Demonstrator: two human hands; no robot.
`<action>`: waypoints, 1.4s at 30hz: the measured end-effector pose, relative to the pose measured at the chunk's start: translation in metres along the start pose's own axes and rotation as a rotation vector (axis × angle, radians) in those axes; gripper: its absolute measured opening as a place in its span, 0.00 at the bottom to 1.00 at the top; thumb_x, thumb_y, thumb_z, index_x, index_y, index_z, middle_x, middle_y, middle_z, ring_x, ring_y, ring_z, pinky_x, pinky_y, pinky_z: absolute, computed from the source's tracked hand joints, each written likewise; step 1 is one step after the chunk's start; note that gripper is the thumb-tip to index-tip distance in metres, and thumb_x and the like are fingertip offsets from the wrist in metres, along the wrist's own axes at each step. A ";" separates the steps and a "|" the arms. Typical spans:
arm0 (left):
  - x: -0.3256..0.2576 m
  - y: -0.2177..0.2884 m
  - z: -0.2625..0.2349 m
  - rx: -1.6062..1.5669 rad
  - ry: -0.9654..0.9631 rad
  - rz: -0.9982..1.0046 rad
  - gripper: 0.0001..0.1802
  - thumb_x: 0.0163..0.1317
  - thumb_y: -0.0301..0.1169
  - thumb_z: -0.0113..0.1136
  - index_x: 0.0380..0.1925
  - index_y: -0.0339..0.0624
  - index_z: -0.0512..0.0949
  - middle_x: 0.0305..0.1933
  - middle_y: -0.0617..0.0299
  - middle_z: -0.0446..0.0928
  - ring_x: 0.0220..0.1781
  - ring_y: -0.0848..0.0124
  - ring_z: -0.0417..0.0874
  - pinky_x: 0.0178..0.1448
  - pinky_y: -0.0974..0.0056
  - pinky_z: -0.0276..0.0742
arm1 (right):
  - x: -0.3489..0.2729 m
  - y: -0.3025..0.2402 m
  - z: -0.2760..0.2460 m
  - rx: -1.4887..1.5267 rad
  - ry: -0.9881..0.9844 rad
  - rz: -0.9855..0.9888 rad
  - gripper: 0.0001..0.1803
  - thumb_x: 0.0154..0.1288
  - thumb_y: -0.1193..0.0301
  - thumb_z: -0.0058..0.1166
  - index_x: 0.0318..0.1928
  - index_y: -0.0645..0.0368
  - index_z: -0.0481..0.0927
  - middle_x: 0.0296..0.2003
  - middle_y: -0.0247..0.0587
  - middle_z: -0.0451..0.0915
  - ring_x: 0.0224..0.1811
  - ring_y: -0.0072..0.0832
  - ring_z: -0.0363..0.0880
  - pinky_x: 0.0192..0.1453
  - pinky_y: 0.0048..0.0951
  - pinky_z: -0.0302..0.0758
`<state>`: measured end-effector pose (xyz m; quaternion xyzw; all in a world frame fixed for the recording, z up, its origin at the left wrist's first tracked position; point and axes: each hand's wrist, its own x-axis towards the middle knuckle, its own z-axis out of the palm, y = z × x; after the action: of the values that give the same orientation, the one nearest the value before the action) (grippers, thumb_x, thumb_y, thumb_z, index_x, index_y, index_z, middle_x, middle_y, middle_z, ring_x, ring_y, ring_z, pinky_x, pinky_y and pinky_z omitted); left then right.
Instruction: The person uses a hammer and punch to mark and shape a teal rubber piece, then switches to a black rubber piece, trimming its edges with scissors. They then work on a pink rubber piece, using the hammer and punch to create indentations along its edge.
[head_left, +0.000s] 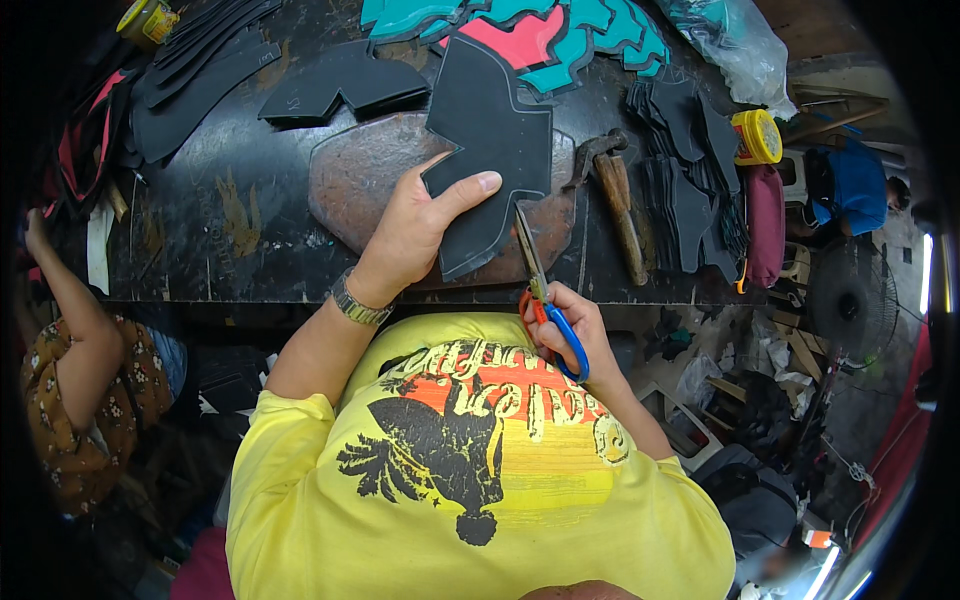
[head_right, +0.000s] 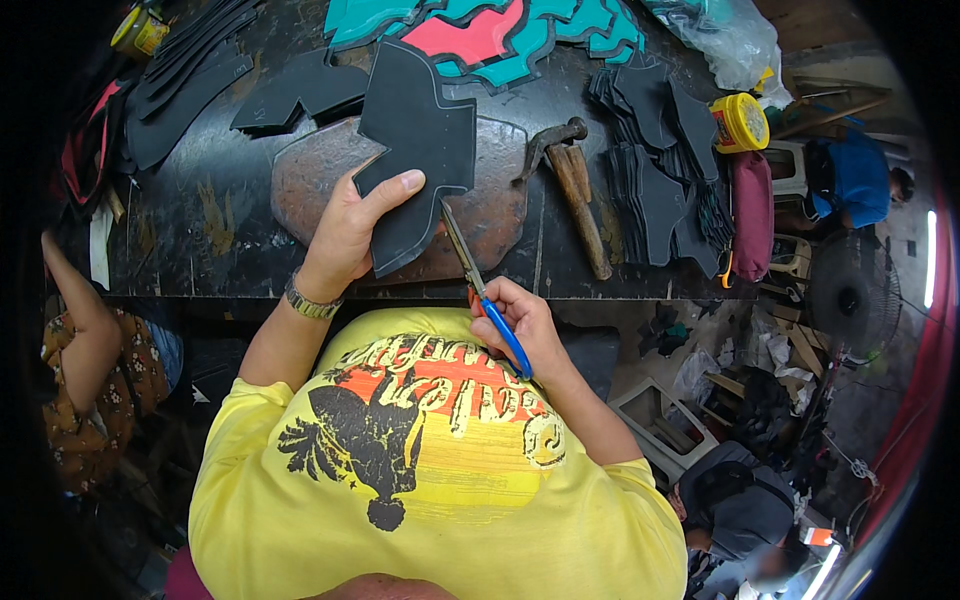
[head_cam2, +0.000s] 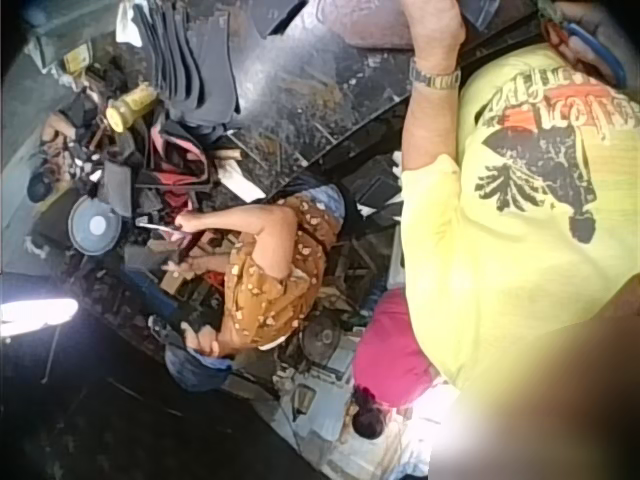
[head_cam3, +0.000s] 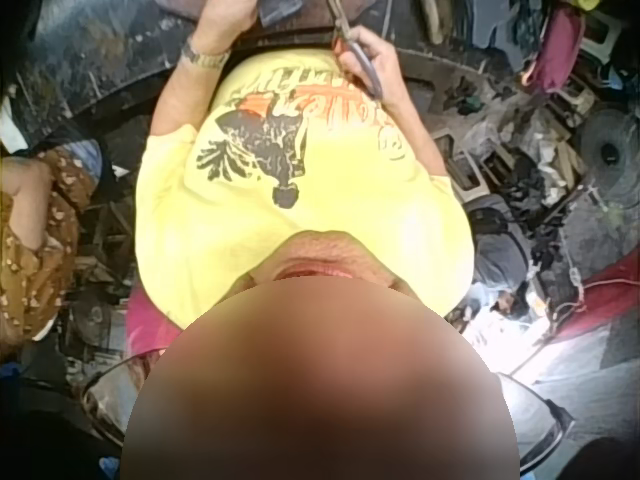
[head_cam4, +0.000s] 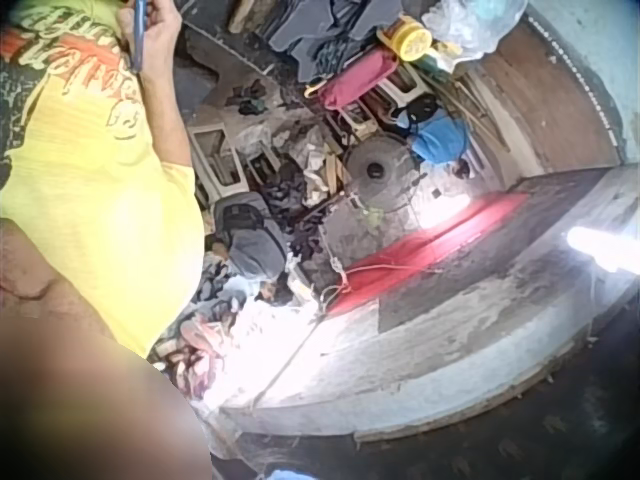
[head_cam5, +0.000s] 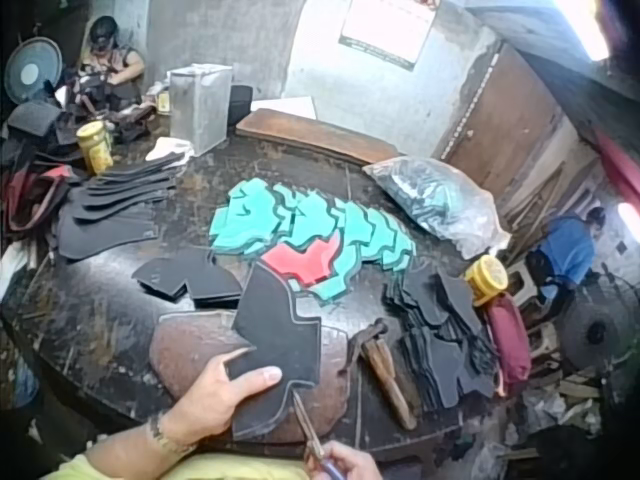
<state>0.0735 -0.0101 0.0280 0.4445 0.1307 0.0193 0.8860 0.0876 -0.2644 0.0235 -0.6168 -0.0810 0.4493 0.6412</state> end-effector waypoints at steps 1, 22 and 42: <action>0.000 0.000 0.000 0.004 -0.002 -0.001 0.16 0.71 0.34 0.63 0.51 0.33 0.77 0.41 0.56 0.85 0.36 0.71 0.89 0.43 0.65 0.90 | 0.000 0.001 0.000 -0.013 0.005 0.006 0.14 0.67 0.71 0.69 0.45 0.61 0.76 0.31 0.25 0.75 0.26 0.07 0.69 0.28 0.14 0.64; 0.001 -0.001 -0.005 0.013 0.000 -0.011 0.17 0.72 0.34 0.63 0.52 0.33 0.77 0.42 0.56 0.84 0.39 0.71 0.89 0.44 0.63 0.90 | 0.001 0.002 -0.001 -0.090 -0.007 -0.052 0.10 0.64 0.80 0.65 0.43 0.61 0.77 0.32 0.26 0.75 0.26 0.08 0.71 0.28 0.14 0.66; -0.004 0.025 -0.014 -0.181 -0.388 -0.170 0.41 0.63 0.55 0.67 0.67 0.35 0.72 0.61 0.47 0.80 0.57 0.63 0.84 0.62 0.56 0.81 | 0.035 -0.070 -0.003 0.276 0.486 -0.589 0.26 0.57 0.80 0.67 0.55 0.59 0.71 0.39 0.41 0.83 0.32 0.24 0.84 0.32 0.23 0.83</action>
<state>0.0679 0.0153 0.0403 0.3459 -0.0077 -0.1296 0.9292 0.1432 -0.2313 0.0680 -0.5638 -0.0392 0.0943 0.8196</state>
